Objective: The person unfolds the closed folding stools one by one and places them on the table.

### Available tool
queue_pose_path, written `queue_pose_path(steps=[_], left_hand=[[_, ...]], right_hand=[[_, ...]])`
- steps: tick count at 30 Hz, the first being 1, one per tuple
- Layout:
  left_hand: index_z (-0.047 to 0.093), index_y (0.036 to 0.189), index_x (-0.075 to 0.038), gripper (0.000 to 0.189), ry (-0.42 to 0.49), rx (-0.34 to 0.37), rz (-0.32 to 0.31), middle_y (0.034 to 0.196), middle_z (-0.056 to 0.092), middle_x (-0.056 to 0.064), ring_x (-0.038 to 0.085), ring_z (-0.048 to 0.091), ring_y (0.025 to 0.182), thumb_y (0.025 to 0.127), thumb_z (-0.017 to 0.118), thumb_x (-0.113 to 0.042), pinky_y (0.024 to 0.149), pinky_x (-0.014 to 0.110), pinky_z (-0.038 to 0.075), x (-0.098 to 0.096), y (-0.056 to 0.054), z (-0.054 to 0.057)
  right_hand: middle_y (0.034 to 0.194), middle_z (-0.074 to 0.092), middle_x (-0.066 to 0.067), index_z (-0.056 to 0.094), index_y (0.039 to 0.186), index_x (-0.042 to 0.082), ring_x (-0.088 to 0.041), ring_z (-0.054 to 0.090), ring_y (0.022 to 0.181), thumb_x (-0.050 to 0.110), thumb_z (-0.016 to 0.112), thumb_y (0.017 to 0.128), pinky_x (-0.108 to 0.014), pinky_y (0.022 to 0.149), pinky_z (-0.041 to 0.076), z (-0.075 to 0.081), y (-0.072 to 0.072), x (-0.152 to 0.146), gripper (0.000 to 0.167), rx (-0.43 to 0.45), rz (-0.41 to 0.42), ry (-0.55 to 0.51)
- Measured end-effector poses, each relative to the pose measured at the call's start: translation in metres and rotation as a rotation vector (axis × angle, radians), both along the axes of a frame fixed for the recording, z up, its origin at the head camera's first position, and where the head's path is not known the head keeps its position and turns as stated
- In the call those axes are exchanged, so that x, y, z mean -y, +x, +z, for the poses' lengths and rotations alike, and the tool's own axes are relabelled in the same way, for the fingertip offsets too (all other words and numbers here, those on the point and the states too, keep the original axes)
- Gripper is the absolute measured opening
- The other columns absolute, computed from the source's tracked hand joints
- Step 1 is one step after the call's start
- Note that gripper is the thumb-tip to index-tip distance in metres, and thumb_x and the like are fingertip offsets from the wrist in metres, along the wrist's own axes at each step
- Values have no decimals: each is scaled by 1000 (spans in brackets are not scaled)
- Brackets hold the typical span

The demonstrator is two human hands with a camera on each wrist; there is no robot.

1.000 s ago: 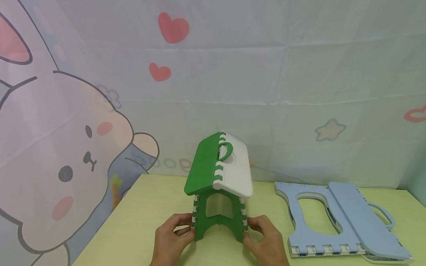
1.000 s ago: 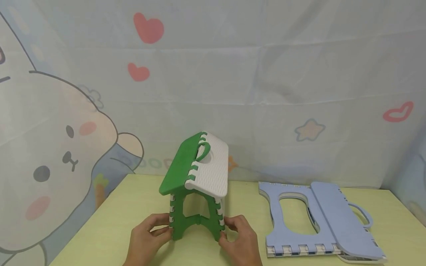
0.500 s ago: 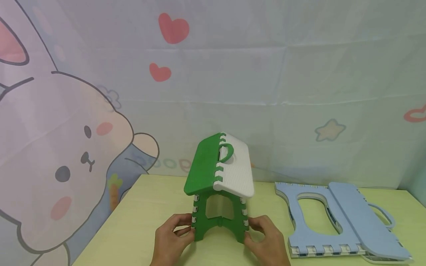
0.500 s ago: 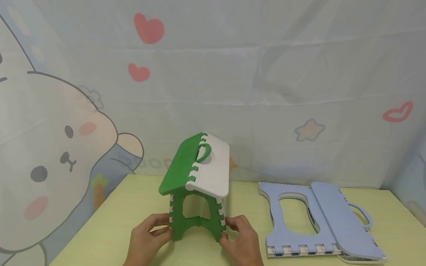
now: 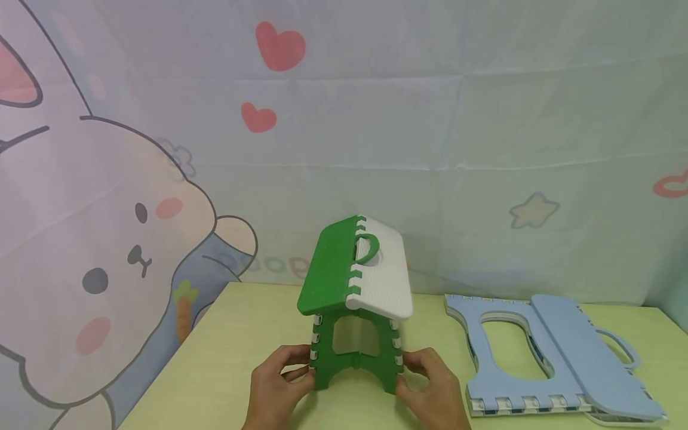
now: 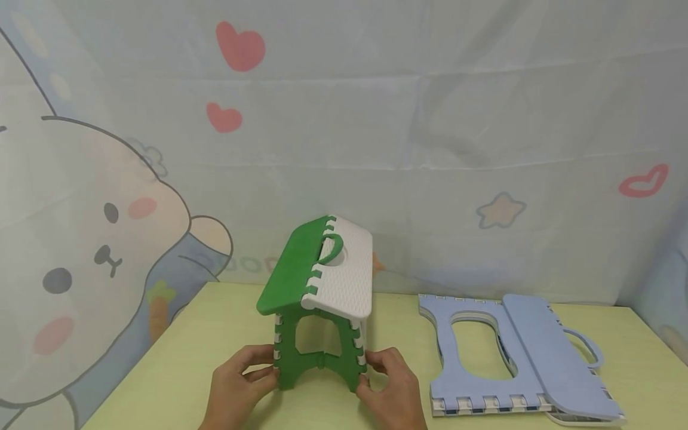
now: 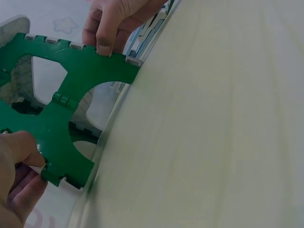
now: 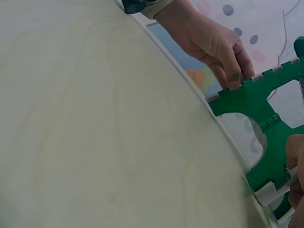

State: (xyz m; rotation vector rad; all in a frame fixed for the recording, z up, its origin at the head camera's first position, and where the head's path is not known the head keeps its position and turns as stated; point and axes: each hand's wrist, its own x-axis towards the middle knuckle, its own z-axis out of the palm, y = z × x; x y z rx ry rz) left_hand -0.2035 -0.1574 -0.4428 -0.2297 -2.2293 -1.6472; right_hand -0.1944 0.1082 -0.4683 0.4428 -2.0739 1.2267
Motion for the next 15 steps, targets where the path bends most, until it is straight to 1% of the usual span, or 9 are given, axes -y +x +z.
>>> queue_pose_path(steps=[4,15], left_hand=[[77,109,-6,35,-14,-2,0,111,73,7,22,74,99,82,78,15,84,27,62,1,0,0],[77,106,-7,34,-12,1,-8,111,73,6,21,74,98,81,80,15,84,27,63,2,-1,0]], right_hand=[[103,65,12,71,101,10,-15,70,89,-19,82,70,-33,78,64,-1,0,0,44,-3,0,5],[103,65,12,71,102,11,-17,71,90,-18,81,71,-33,79,64,0,0,-1,44,14,-4,2]])
